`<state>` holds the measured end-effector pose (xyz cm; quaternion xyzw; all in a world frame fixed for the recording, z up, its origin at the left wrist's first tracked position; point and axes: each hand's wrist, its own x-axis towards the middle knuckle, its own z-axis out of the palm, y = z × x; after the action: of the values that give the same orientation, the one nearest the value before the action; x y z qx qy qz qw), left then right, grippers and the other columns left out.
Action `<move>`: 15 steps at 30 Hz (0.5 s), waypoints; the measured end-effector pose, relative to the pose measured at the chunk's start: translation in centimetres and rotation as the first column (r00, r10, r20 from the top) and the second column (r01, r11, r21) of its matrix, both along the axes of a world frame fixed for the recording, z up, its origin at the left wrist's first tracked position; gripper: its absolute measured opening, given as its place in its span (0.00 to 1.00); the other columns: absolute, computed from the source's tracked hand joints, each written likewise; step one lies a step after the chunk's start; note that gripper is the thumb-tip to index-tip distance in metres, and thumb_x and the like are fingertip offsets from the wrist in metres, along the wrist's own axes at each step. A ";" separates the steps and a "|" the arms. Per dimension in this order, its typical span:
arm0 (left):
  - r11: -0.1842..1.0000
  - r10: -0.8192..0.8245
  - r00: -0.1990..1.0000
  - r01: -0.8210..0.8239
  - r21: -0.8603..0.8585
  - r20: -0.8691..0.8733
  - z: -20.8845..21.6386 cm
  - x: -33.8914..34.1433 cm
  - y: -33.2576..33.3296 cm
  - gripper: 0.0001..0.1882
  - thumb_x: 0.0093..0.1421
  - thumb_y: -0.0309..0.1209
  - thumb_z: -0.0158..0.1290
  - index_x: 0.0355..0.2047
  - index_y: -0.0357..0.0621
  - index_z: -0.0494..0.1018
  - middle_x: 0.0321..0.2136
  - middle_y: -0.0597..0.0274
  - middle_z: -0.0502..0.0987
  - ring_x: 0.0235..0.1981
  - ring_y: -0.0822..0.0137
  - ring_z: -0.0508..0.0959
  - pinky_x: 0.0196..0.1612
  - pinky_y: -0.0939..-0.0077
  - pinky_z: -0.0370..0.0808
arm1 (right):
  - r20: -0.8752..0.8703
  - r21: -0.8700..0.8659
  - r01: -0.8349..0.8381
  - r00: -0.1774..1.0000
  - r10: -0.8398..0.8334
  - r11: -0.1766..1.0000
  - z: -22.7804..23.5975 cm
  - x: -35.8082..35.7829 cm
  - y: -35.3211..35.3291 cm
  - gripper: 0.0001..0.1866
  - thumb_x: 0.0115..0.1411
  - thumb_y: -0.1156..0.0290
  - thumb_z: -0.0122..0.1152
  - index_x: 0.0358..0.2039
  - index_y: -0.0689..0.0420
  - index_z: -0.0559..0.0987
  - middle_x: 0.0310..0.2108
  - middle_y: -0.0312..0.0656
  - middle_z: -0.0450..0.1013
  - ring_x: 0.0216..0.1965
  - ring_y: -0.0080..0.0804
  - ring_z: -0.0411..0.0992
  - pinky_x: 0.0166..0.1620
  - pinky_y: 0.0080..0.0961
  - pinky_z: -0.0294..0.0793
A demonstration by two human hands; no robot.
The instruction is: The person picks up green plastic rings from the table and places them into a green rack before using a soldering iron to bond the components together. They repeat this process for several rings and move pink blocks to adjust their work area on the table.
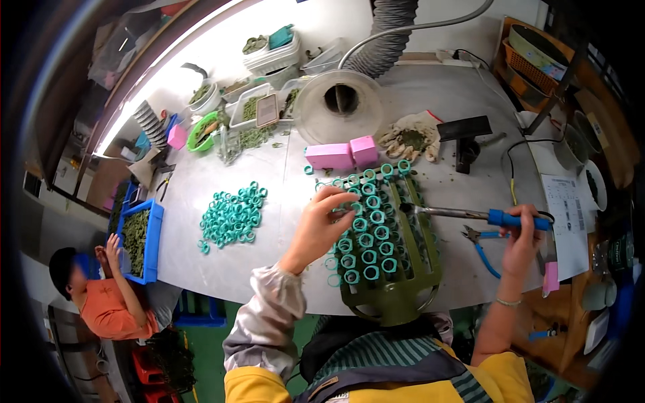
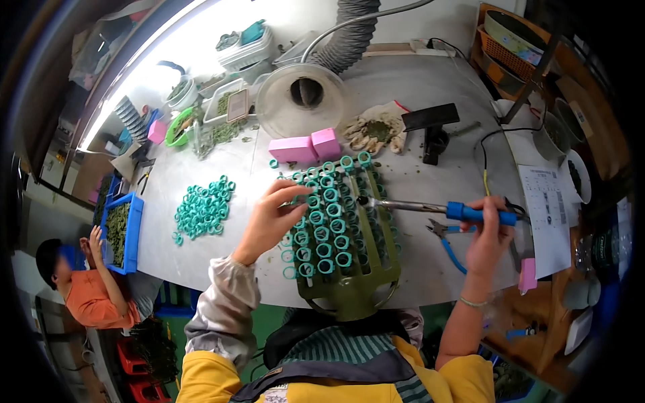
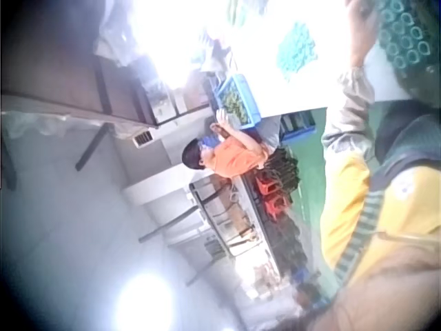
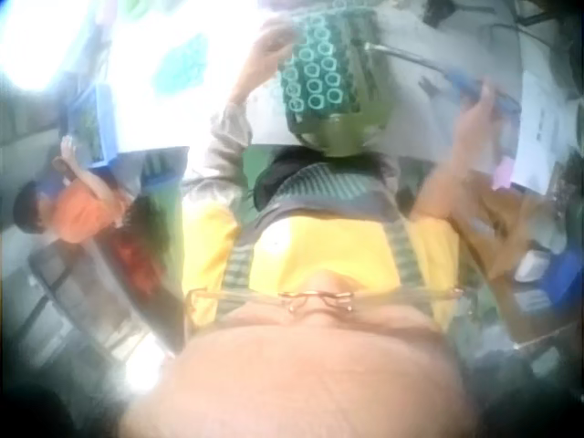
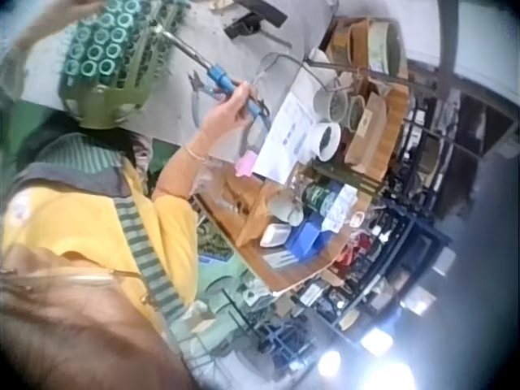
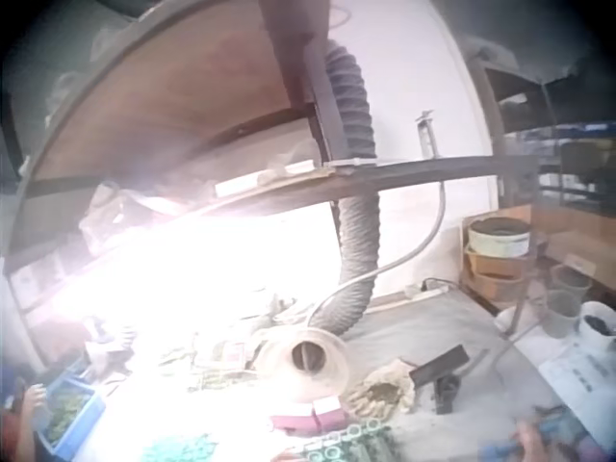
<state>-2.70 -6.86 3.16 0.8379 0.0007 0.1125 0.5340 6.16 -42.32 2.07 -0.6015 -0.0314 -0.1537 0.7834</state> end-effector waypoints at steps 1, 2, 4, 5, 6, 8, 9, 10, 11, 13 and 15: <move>0.997 -0.048 0.999 0.046 0.060 0.022 0.0 1.6 -1.0 0.13 0.59 0.20 0.56 0.46 0.40 0.77 0.43 0.61 0.72 0.39 0.70 0.77 0.38 0.77 0.77 | 0.002 -0.004 0.010 1.000 -0.010 1.000 -0.2 0.3 0.5 0.13 0.65 0.64 0.56 0.28 0.59 0.77 0.25 0.39 0.76 0.20 0.22 0.70 0.25 0.18 0.71; 0.984 -0.061 0.996 0.049 0.172 0.067 -0.4 3.1 -1.6 0.13 0.57 0.21 0.57 0.44 0.40 0.77 0.42 0.58 0.74 0.36 0.62 0.77 0.39 0.73 0.76 | 0.031 -0.020 -0.015 0.999 0.015 1.000 -0.3 0.6 1.0 0.13 0.66 0.65 0.56 0.28 0.60 0.77 0.25 0.39 0.76 0.20 0.22 0.70 0.25 0.18 0.71; 0.943 -0.084 0.985 0.028 0.332 0.153 -1.6 5.7 -2.5 0.14 0.55 0.21 0.59 0.43 0.39 0.77 0.43 0.56 0.76 0.42 0.53 0.76 0.46 0.65 0.74 | 0.061 -0.049 -0.056 0.996 0.059 0.997 -0.9 1.2 1.7 0.13 0.68 0.65 0.54 0.30 0.61 0.77 0.25 0.39 0.76 0.21 0.23 0.72 0.27 0.19 0.72; 0.890 -0.098 0.973 -0.009 0.456 0.211 -2.3 6.5 -2.5 0.15 0.54 0.21 0.59 0.43 0.39 0.78 0.44 0.55 0.77 0.44 0.52 0.75 0.50 0.63 0.73 | 0.062 -0.048 -0.049 0.997 0.052 0.998 -1.2 1.4 2.1 0.13 0.68 0.65 0.54 0.30 0.61 0.77 0.25 0.39 0.76 0.21 0.23 0.72 0.27 0.19 0.72; 0.891 -0.108 0.972 0.001 0.454 0.210 -2.8 7.1 -2.7 0.15 0.54 0.21 0.59 0.43 0.39 0.78 0.44 0.55 0.77 0.44 0.52 0.75 0.50 0.63 0.73 | 0.068 -0.049 -0.068 0.995 0.071 0.996 -1.5 1.6 2.4 0.14 0.68 0.65 0.54 0.30 0.61 0.77 0.26 0.39 0.76 0.21 0.22 0.72 0.27 0.19 0.73; 0.879 -0.117 0.978 0.022 0.476 0.172 -3.8 8.1 -3.1 0.16 0.54 0.23 0.60 0.45 0.41 0.78 0.45 0.55 0.78 0.49 0.51 0.74 0.53 0.61 0.72 | 0.083 -0.030 -0.103 0.991 0.105 0.994 -1.8 2.0 3.0 0.13 0.68 0.66 0.54 0.30 0.62 0.77 0.26 0.39 0.76 0.22 0.23 0.74 0.27 0.20 0.74; 0.880 -0.127 0.977 0.032 0.474 0.170 -3.9 8.5 -3.3 0.16 0.54 0.23 0.60 0.45 0.41 0.78 0.45 0.55 0.78 0.49 0.51 0.74 0.53 0.61 0.72 | 0.081 -0.032 -0.093 0.992 0.095 0.995 -2.2 2.2 3.2 0.13 0.68 0.66 0.54 0.30 0.62 0.77 0.26 0.39 0.76 0.22 0.23 0.74 0.27 0.20 0.74; 0.868 -0.136 0.977 0.037 0.495 0.166 -4.1 8.8 -3.4 0.16 0.54 0.23 0.60 0.44 0.41 0.78 0.46 0.55 0.78 0.49 0.51 0.74 0.52 0.62 0.72 | 0.079 -0.032 -0.107 0.991 0.109 0.994 -2.6 2.5 3.3 0.12 0.68 0.67 0.54 0.30 0.62 0.77 0.26 0.39 0.76 0.22 0.23 0.74 0.27 0.20 0.75; 0.855 -0.145 0.976 0.040 0.516 0.163 -4.1 9.1 -3.5 0.15 0.54 0.23 0.60 0.44 0.41 0.79 0.46 0.55 0.78 0.49 0.52 0.74 0.52 0.62 0.72 | 0.079 -0.032 -0.122 0.989 0.124 0.992 -2.7 2.7 3.4 0.12 0.67 0.67 0.55 0.30 0.62 0.77 0.26 0.39 0.76 0.22 0.23 0.74 0.28 0.20 0.75; 0.857 -0.149 0.977 0.051 0.512 0.153 -4.1 9.2 -3.4 0.15 0.54 0.22 0.60 0.44 0.41 0.79 0.47 0.54 0.78 0.49 0.51 0.74 0.52 0.62 0.72 | 0.087 -0.036 -0.136 0.987 0.138 0.990 -2.5 2.7 3.4 0.11 0.67 0.68 0.55 0.30 0.62 0.77 0.26 0.39 0.76 0.22 0.23 0.75 0.27 0.21 0.76; 0.871 -0.157 0.976 0.064 0.487 0.153 -4.1 9.1 -3.1 0.15 0.52 0.21 0.59 0.42 0.39 0.79 0.45 0.54 0.78 0.48 0.50 0.73 0.53 0.60 0.71 | 0.075 -0.044 -0.085 0.993 0.088 0.995 -2.4 2.4 3.0 0.11 0.67 0.68 0.55 0.30 0.62 0.77 0.26 0.40 0.76 0.22 0.23 0.75 0.26 0.20 0.75</move>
<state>6.40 -9.96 -0.97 0.9281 -0.1256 0.1568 0.3135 8.53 -39.31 -0.36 -0.6090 -0.0904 -0.1419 0.7751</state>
